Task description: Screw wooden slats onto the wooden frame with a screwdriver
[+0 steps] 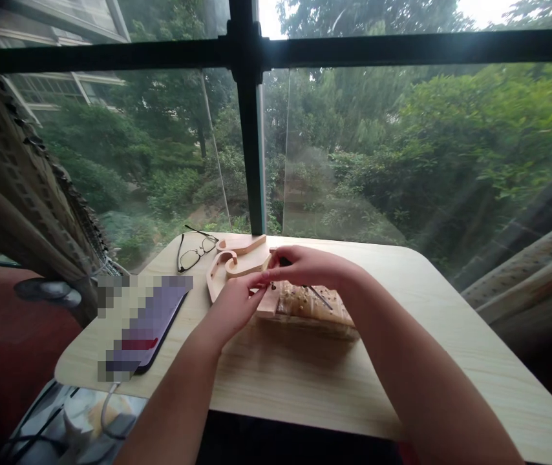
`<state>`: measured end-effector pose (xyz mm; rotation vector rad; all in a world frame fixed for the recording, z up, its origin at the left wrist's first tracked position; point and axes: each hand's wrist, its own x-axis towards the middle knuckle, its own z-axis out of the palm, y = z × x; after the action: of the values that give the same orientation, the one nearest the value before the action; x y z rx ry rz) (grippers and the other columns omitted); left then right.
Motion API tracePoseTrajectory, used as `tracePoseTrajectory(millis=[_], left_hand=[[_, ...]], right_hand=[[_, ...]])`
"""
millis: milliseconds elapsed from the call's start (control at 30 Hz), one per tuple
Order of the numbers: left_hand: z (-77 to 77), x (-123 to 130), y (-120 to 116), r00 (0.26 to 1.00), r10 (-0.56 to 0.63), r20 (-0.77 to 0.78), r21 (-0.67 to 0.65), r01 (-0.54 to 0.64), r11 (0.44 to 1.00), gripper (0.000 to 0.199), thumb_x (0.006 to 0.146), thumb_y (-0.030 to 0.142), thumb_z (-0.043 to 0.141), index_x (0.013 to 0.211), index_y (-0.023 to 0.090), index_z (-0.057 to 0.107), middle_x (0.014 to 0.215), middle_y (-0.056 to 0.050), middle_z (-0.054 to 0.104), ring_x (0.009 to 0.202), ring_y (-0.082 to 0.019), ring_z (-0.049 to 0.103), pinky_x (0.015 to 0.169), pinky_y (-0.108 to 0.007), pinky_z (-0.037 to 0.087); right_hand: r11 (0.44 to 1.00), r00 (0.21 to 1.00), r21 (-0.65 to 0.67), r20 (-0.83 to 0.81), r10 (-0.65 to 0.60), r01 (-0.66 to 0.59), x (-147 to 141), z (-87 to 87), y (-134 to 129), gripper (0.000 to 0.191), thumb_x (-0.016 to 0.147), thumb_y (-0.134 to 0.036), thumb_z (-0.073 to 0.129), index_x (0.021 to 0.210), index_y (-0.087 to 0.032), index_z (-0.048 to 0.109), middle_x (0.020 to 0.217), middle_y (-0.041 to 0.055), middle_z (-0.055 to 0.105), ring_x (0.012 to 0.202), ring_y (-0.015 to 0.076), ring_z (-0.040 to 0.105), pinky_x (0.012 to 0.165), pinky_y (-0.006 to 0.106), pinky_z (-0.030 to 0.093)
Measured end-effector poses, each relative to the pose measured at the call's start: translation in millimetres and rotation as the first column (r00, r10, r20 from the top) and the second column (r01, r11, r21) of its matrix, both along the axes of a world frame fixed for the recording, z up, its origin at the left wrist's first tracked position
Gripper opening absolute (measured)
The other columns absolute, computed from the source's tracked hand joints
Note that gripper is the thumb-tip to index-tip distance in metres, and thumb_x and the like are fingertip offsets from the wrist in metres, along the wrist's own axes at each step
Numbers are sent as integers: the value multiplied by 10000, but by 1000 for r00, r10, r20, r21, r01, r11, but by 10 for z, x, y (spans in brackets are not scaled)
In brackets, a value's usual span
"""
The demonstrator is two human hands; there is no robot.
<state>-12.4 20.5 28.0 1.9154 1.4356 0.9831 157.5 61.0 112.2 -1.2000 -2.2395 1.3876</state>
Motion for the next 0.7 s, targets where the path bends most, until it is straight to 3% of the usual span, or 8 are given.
tracePoseTrajectory(millis=[67, 133, 200, 300, 433, 700], left_hand=[[6, 0, -17, 1000, 1, -12, -3, -1, 1000, 233, 859, 155, 511, 975, 177, 711, 971, -79, 748, 894, -207, 683, 819, -300, 512], [26, -3, -40, 998, -32, -60, 6, 32, 999, 245, 876, 154, 486, 974, 181, 709, 963, -80, 748, 897, -209, 683, 838, -303, 509], [52, -7, -63, 992, -71, -107, 16, 74, 997, 276, 891, 153, 461, 1030, 190, 697, 955, -81, 745, 901, -208, 680, 839, -295, 508], [82, -7, -82, 986, -85, -146, 10, 87, 996, 311, 902, 152, 443, 1105, 201, 672, 935, -82, 742, 884, -207, 680, 804, -276, 507], [87, -9, -71, 985, -83, -148, 0, 84, 996, 286, 919, 176, 422, 1039, 203, 680, 913, -81, 741, 851, -209, 682, 763, -275, 495], [41, -23, -48, 988, -77, -130, 23, 81, 996, 256, 913, 178, 425, 976, 194, 672, 943, -71, 740, 875, -210, 678, 785, -285, 488]], right_hand=[[989, 956, 40, -265, -125, 141, 41, 137, -117, 256, 752, -309, 673, 959, -187, 586, 701, -33, 521, 613, 91, 478, 524, 238, 376], [983, 865, 80, -491, -104, 164, 63, 232, -212, 284, 776, -245, 626, 1052, -208, 573, 805, -7, 567, 738, 119, 559, 640, 269, 458], [972, 813, 158, -581, -50, 172, 54, 258, -266, 301, 803, -239, 619, 1097, -221, 554, 869, 10, 605, 854, 143, 602, 746, 297, 490], [948, 825, 278, -565, 29, 157, 0, 192, -266, 229, 846, -289, 613, 1048, -210, 539, 883, 25, 635, 887, 151, 624, 778, 313, 508], [897, 885, 413, -461, 57, 157, -52, 84, -188, 168, 864, -297, 589, 975, -183, 536, 862, 34, 629, 830, 140, 621, 714, 280, 513], [857, 923, 481, -385, 19, 183, -47, 101, -153, 154, 865, -248, 549, 999, -174, 536, 791, 15, 621, 767, 130, 613, 664, 251, 480]])
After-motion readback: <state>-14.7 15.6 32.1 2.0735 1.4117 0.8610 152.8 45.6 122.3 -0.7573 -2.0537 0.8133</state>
